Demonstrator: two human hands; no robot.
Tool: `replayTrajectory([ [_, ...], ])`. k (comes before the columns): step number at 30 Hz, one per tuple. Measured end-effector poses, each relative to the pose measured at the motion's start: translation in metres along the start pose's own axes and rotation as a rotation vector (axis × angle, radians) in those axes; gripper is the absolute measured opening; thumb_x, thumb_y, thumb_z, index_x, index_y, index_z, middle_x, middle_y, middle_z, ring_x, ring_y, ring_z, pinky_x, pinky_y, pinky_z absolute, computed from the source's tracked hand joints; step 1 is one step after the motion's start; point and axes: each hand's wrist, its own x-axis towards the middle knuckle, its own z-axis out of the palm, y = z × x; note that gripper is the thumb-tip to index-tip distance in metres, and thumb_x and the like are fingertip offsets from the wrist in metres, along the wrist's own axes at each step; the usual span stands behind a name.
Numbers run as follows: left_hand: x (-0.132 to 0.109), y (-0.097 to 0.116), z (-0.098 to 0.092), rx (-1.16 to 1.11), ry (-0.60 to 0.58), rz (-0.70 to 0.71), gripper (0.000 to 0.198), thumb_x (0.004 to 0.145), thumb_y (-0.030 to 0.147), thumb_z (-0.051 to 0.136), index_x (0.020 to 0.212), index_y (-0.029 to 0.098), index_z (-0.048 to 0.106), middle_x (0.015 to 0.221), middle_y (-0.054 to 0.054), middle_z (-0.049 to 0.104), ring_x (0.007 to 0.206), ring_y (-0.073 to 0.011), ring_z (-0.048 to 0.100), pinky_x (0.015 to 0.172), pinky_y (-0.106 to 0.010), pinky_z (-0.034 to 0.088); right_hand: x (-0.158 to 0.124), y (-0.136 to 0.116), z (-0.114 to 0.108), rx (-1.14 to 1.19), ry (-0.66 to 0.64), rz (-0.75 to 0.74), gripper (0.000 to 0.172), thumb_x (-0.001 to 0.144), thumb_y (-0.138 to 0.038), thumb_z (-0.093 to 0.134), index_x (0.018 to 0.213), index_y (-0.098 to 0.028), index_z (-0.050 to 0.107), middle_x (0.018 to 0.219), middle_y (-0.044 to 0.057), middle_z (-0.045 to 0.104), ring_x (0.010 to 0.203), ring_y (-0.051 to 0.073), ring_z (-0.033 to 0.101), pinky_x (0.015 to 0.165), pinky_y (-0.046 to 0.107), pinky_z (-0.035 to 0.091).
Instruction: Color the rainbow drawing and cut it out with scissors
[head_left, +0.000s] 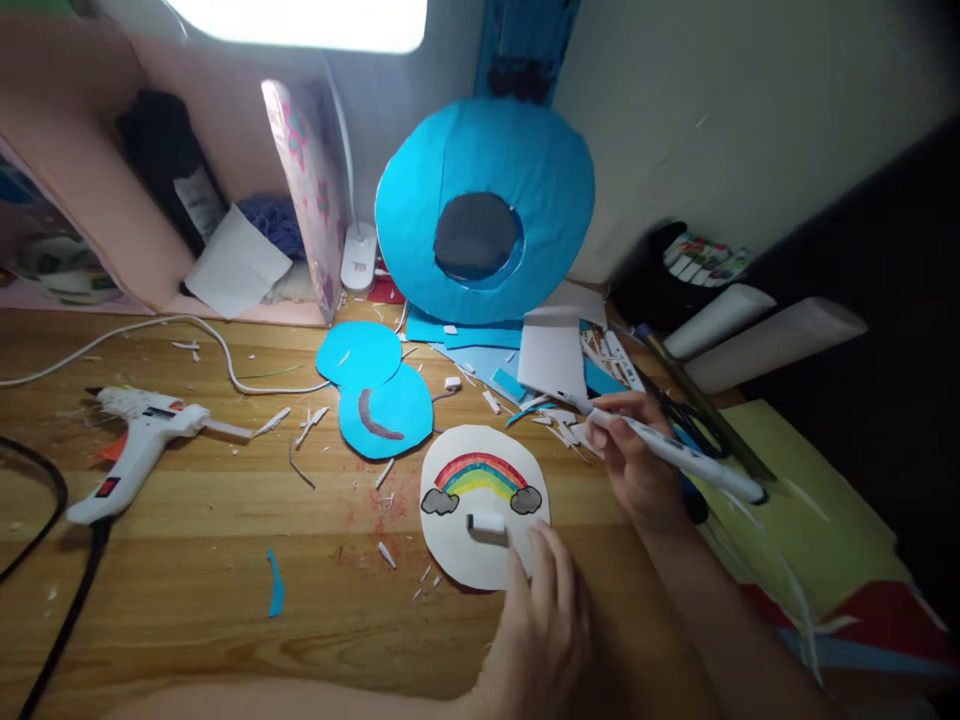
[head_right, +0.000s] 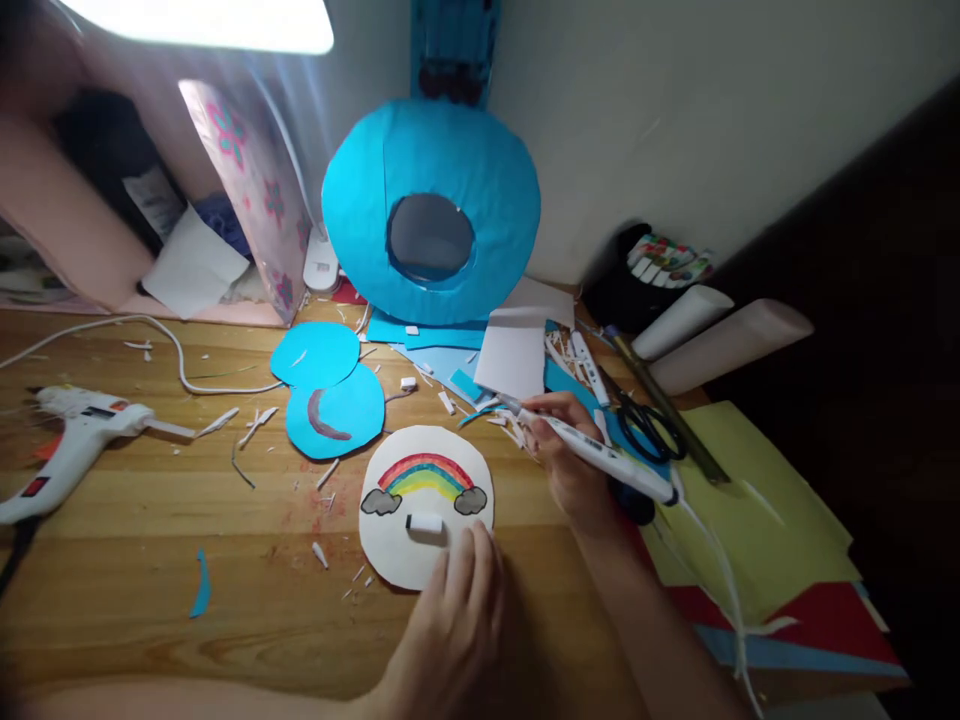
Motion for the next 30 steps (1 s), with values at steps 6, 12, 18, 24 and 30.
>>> replayTrajectory([
  [6,0.003,-0.049,-0.002,-0.240,-0.349,-0.280,0.037,0.074,-0.006,0.049,0.106,0.002,0.064,0.096,-0.021,0.067,0.084,-0.0304,0.063,0.068,-0.044,0.054,-0.006,0.001,0.003,0.130,-0.036,0.161,0.018,0.079,-0.039,0.058,0.076,-0.022,0.062,0.062,-0.003,0.051,0.050,0.010,0.041,0.047,0.022,0.032],
  [12,-0.009,-0.078,0.002,-0.529,-0.374,-0.412,0.013,0.084,0.006,0.056,0.085,0.017,0.063,0.089,-0.006,0.067,0.081,-0.0217,0.063,0.072,-0.033,0.052,-0.025,-0.004,0.018,0.262,-0.153,0.304,0.027,0.073,-0.039,0.061,0.059,-0.020,0.048,0.053,-0.006,0.042,0.042,0.007,0.032,0.038,0.020,0.019],
  [18,-0.017,-0.077,-0.011,-0.875,-0.291,-0.587,0.013,0.094,0.027,0.047,0.095,0.021,0.058,0.091,-0.004,0.068,0.081,-0.0162,0.064,0.066,-0.024,0.050,-0.044,0.001,0.025,0.190,-0.285,0.258,0.029,0.079,-0.041,0.058,0.062,-0.019,0.051,0.051,-0.007,0.038,0.039,0.006,0.029,0.037,0.019,0.019],
  [24,-0.018,-0.071,-0.021,-1.275,-0.124,-0.654,0.017,0.092,0.031,0.049,0.095,0.020,0.061,0.089,-0.004,0.067,0.083,-0.0182,0.062,0.072,-0.027,0.048,-0.063,0.005,0.036,0.138,-0.317,0.165,0.031,0.081,-0.045,0.056,0.063,-0.020,0.053,0.052,-0.005,0.040,0.040,0.008,0.032,0.037,0.020,0.022],
  [30,-0.022,-0.076,-0.035,-1.417,-0.129,-0.600,0.019,0.094,0.032,0.046,0.095,0.022,0.062,0.085,0.000,0.066,0.078,-0.0139,0.062,0.069,-0.020,0.047,-0.077,0.004,0.048,0.206,-0.354,0.054,0.022,0.076,-0.049,0.059,0.069,-0.028,0.052,0.052,-0.003,0.044,0.038,0.013,0.037,0.038,0.026,0.028],
])
